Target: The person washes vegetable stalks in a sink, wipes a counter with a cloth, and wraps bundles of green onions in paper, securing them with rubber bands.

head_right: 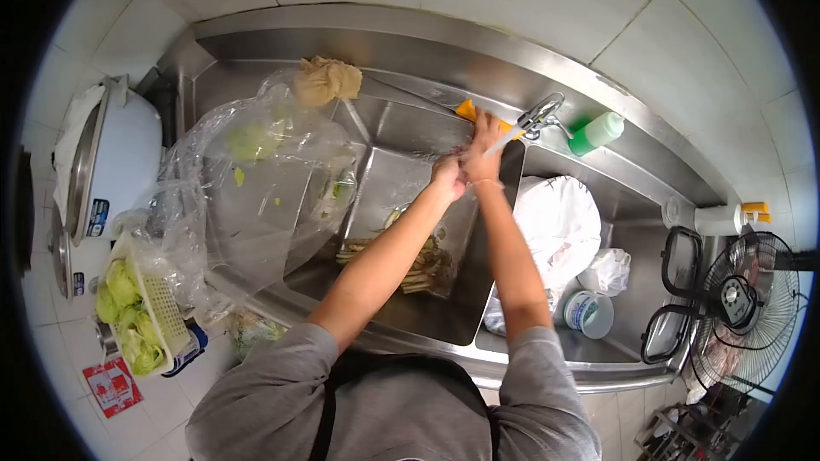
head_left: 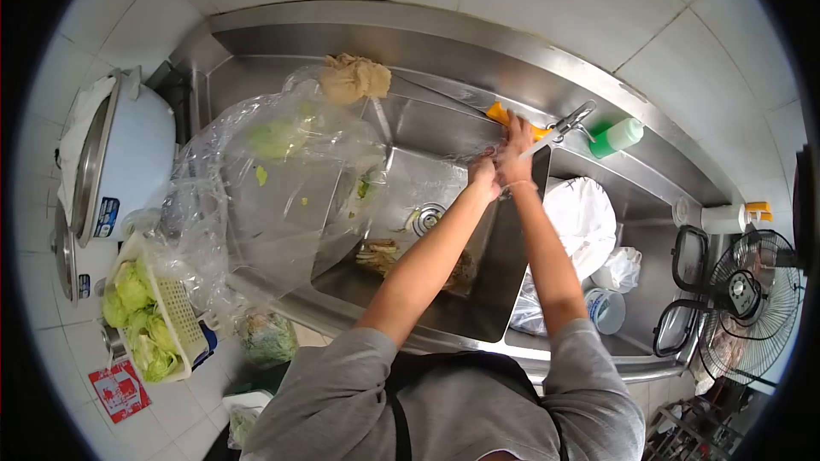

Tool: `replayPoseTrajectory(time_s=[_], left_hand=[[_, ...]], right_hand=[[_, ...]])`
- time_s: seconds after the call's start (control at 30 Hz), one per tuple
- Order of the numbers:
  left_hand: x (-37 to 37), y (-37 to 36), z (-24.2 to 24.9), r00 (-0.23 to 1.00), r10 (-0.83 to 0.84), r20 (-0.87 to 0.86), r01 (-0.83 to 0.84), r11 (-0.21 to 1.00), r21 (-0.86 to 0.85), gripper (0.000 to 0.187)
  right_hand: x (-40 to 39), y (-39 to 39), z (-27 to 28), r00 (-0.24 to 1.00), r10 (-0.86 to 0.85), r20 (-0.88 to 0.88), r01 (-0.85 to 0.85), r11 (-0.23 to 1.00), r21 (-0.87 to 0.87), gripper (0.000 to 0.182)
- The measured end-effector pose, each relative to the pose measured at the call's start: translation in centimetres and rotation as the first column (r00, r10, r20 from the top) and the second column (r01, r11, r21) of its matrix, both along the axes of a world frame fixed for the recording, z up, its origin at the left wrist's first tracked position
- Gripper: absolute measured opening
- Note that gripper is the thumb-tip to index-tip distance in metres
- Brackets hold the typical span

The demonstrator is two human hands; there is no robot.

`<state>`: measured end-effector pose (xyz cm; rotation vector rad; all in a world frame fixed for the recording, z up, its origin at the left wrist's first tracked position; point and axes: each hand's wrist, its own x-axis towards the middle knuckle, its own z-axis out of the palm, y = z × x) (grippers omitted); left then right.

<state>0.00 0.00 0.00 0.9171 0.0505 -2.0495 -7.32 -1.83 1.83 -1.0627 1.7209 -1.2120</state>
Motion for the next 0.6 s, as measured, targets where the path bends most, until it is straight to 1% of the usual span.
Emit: replayPoseTrajectory(time_s=[0.03, 0.07, 0.1, 0.17, 0.2, 0.23, 0.3, 0.33, 0.37, 0.4, 0.43, 0.47, 0.5, 0.53, 0.57, 0.6], left_hand=[[0.5, -0.3, -0.9, 0.995, 0.053, 0.083, -0.051, 0.998, -0.026, 0.042], [1.0, -0.6, -1.8, 0.981, 0.107, 0.161, -0.099, 0.993, -0.057, 0.037], [-3.8, -2.2, 0.3, 0.990, 0.128, 0.056, -0.122, 0.987, -0.104, 0.037], [-1.9, -0.9, 0.3, 0.938, 0.032, 0.346, 0.015, 0.991, -0.130, 0.042], [-0.3, 0.0, 2.2, 0.929, -0.086, 0.361, 0.094, 0.996, -0.003, 0.043], [0.3, 0.7, 2.2, 0.928, -0.084, 0.364, 0.092, 0.996, -0.003, 0.043], [0.1, 1.6, 2.3, 0.931, -0.153, 0.330, 0.200, 0.974, -0.111, 0.039], [-0.1, 2.6, 1.4, 0.942, -0.069, 0.329, 0.136, 0.974, -0.183, 0.030], [-0.2, 3.5, 1.0, 0.942, -0.080, 0.325, 0.143, 0.974, -0.175, 0.030], [-0.3, 4.5, 0.6, 0.965, -0.059, 0.255, 0.096, 0.986, -0.138, 0.026], [-0.6, 5.3, 0.2, 0.982, -0.036, 0.183, 0.054, 0.994, -0.099, 0.024], [-0.5, 5.4, -0.2, 0.970, -0.137, 0.199, 0.136, 0.991, 0.015, 0.022], [-0.4, 5.7, -1.4, 0.970, -0.150, 0.192, 0.150, 0.989, 0.013, 0.022], [-0.1, 5.8, -2.8, 0.983, -0.094, 0.159, 0.082, 0.994, 0.075, 0.022], [0.3, 5.7, -4.2, 0.991, -0.031, 0.130, 0.013, 0.990, 0.141, 0.022], [1.1, 5.6, -6.2, 0.980, 0.007, 0.199, -0.043, 0.983, 0.177, 0.021]], right_hand=[[0.2, 0.0, -0.1, 0.802, 0.048, -0.595, -0.092, 0.995, -0.045, 0.056], [-0.1, -0.1, -0.1, 0.285, 0.022, -0.958, -0.194, 0.980, -0.035, 0.061], [-5.7, -1.8, 2.8, 0.265, 0.062, -0.962, -0.268, 0.963, -0.012, 0.057], [-5.4, -0.3, 2.3, 0.342, 0.205, -0.917, -0.253, 0.960, 0.120, 0.051], [-4.4, 1.4, 2.3, 0.346, 0.137, -0.928, -0.305, 0.952, 0.027, 0.048], [-4.0, 3.9, 2.9, 0.341, 0.065, -0.938, -0.350, 0.935, -0.062, 0.044], [-3.5, 8.7, 5.1, 0.362, 0.101, -0.927, -0.296, 0.955, -0.012, 0.041], [-3.6, 11.0, 6.3, 0.356, 0.115, -0.927, -0.292, 0.956, 0.006, 0.041], [-3.6, 12.8, 7.5, 0.323, 0.175, -0.930, -0.285, 0.955, 0.081, 0.042], [-3.7, 14.0, 8.3, 0.289, 0.232, -0.929, -0.272, 0.950, 0.153, 0.043], [-4.1, 14.9, 8.6, 0.285, 0.232, -0.930, -0.258, 0.953, 0.159, 0.043], [-4.4, 15.6, 8.9, 0.228, 0.264, -0.937, -0.266, 0.943, 0.201, 0.043], [-4.8, 16.3, 9.3, 0.170, 0.297, -0.940, -0.271, 0.931, 0.245, 0.043], [-4.8, 16.4, 9.8, 0.125, 0.309, -0.943, -0.257, 0.928, 0.270, 0.038], [-4.8, 16.2, 10.1, 0.118, 0.304, -0.945, -0.248, 0.931, 0.268, 0.038], [-4.7, 16.0, 10.3, 0.075, 0.353, -0.932, -0.264, 0.909, 0.323, 0.035]])
